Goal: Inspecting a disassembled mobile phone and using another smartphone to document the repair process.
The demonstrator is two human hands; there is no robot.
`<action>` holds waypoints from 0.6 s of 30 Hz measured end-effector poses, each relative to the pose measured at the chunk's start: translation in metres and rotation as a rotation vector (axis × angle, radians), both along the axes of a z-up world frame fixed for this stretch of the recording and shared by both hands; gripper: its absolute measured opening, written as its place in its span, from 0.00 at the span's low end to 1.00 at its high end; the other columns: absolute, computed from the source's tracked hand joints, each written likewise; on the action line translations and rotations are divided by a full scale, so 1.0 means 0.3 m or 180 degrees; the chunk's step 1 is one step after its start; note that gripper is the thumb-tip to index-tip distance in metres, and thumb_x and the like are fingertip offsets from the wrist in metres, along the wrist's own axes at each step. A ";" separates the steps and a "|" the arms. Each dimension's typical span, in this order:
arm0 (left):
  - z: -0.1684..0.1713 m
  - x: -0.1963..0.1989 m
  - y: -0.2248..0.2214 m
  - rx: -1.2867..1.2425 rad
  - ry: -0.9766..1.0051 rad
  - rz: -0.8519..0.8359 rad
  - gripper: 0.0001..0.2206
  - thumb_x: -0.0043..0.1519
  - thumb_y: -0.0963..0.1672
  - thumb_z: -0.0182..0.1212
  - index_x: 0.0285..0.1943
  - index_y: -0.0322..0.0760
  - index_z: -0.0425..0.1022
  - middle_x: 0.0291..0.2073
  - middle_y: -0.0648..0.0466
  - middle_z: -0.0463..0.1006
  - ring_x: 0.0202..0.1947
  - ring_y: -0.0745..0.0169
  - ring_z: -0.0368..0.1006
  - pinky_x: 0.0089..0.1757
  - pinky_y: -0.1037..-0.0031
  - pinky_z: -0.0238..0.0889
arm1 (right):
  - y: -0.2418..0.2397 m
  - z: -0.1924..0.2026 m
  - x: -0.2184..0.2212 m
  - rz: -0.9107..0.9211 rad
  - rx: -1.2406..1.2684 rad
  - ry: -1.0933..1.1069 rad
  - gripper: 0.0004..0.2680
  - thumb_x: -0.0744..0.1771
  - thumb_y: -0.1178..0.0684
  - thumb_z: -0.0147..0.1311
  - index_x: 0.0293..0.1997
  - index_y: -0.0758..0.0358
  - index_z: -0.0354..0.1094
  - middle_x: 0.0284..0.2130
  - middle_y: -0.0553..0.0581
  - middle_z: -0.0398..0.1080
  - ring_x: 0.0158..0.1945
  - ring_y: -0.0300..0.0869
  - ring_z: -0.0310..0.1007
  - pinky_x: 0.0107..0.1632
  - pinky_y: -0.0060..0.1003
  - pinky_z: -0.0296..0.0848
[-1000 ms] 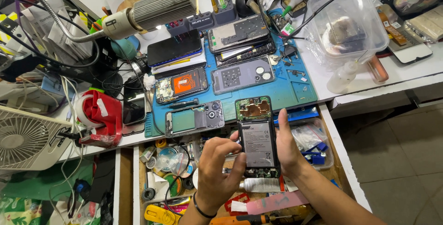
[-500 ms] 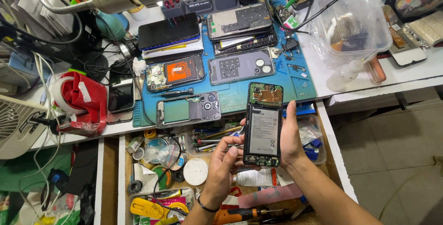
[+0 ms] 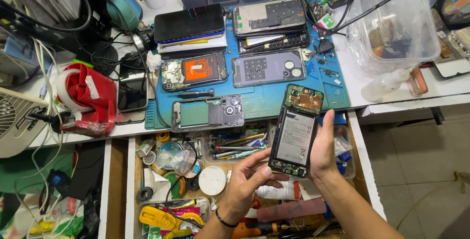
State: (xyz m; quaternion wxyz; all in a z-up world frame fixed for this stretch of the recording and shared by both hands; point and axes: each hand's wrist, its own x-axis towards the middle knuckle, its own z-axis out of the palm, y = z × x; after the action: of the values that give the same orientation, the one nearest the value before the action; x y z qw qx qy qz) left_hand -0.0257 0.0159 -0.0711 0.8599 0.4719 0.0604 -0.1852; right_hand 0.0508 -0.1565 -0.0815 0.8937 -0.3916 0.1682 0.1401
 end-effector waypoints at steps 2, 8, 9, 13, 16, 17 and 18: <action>0.010 0.003 0.001 0.0060 0.0053 0.0015 0.29 0.60 0.46 0.64 0.70 0.25 0.68 0.46 0.36 0.84 0.41 0.42 0.84 0.39 0.65 0.80 | 0.003 0.005 0.005 -0.0085 -0.0153 0.0080 0.35 0.67 0.21 0.27 0.51 0.71 0.71 0.42 0.69 0.75 0.43 0.59 0.76 0.44 0.53 0.75; -0.028 0.004 0.005 -0.0035 0.0150 0.0096 0.31 0.58 0.43 0.67 0.73 0.27 0.64 0.52 0.38 0.82 0.41 0.44 0.83 0.37 0.67 0.81 | 0.054 0.147 0.013 -0.0213 -0.0449 0.0436 0.34 0.66 0.26 0.24 0.62 0.69 0.65 0.54 0.71 0.72 0.57 0.62 0.73 0.54 0.55 0.72; -0.032 0.005 0.005 -0.0135 0.0160 0.0080 0.33 0.58 0.42 0.67 0.74 0.29 0.62 0.51 0.38 0.82 0.41 0.44 0.83 0.37 0.68 0.80 | 0.064 0.183 0.014 -0.0173 -0.0469 0.0603 0.35 0.64 0.27 0.23 0.66 0.69 0.62 0.60 0.73 0.70 0.61 0.63 0.71 0.59 0.57 0.69; 0.016 0.011 0.008 -0.0137 0.0200 -0.0077 0.39 0.58 0.41 0.67 0.80 0.35 0.52 0.50 0.35 0.82 0.41 0.42 0.83 0.37 0.68 0.80 | 0.055 0.139 -0.001 -0.0162 -0.0400 0.0261 0.33 0.64 0.27 0.32 0.65 0.68 0.62 0.53 0.71 0.71 0.55 0.61 0.73 0.54 0.55 0.73; 0.040 0.012 0.005 -0.0208 0.0268 -0.0256 0.45 0.57 0.43 0.69 0.82 0.42 0.43 0.55 0.33 0.79 0.41 0.42 0.83 0.39 0.68 0.81 | 0.057 0.126 -0.010 -0.0159 -0.0423 0.0016 0.33 0.63 0.28 0.35 0.68 0.65 0.59 0.56 0.68 0.71 0.58 0.57 0.72 0.58 0.53 0.72; 0.040 0.010 0.002 -0.0269 0.0277 -0.0254 0.48 0.56 0.43 0.70 0.82 0.44 0.39 0.57 0.31 0.77 0.40 0.42 0.83 0.39 0.67 0.81 | 0.058 0.116 -0.014 -0.0123 -0.0407 -0.0140 0.33 0.63 0.28 0.36 0.68 0.65 0.59 0.55 0.67 0.71 0.57 0.57 0.73 0.58 0.52 0.72; 0.040 0.005 -0.001 -0.0333 0.0290 -0.0247 0.50 0.56 0.43 0.71 0.83 0.47 0.35 0.58 0.29 0.76 0.39 0.42 0.83 0.40 0.67 0.81 | 0.058 0.104 -0.020 -0.0081 -0.0393 -0.0291 0.33 0.63 0.27 0.37 0.69 0.65 0.58 0.55 0.67 0.71 0.57 0.57 0.73 0.58 0.52 0.73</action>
State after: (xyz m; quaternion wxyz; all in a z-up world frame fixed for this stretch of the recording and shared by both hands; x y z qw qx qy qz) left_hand -0.0241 0.0156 -0.0593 0.8719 0.4194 0.0714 -0.2426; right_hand 0.0448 -0.1392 -0.0501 0.8764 -0.4497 0.1405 0.1000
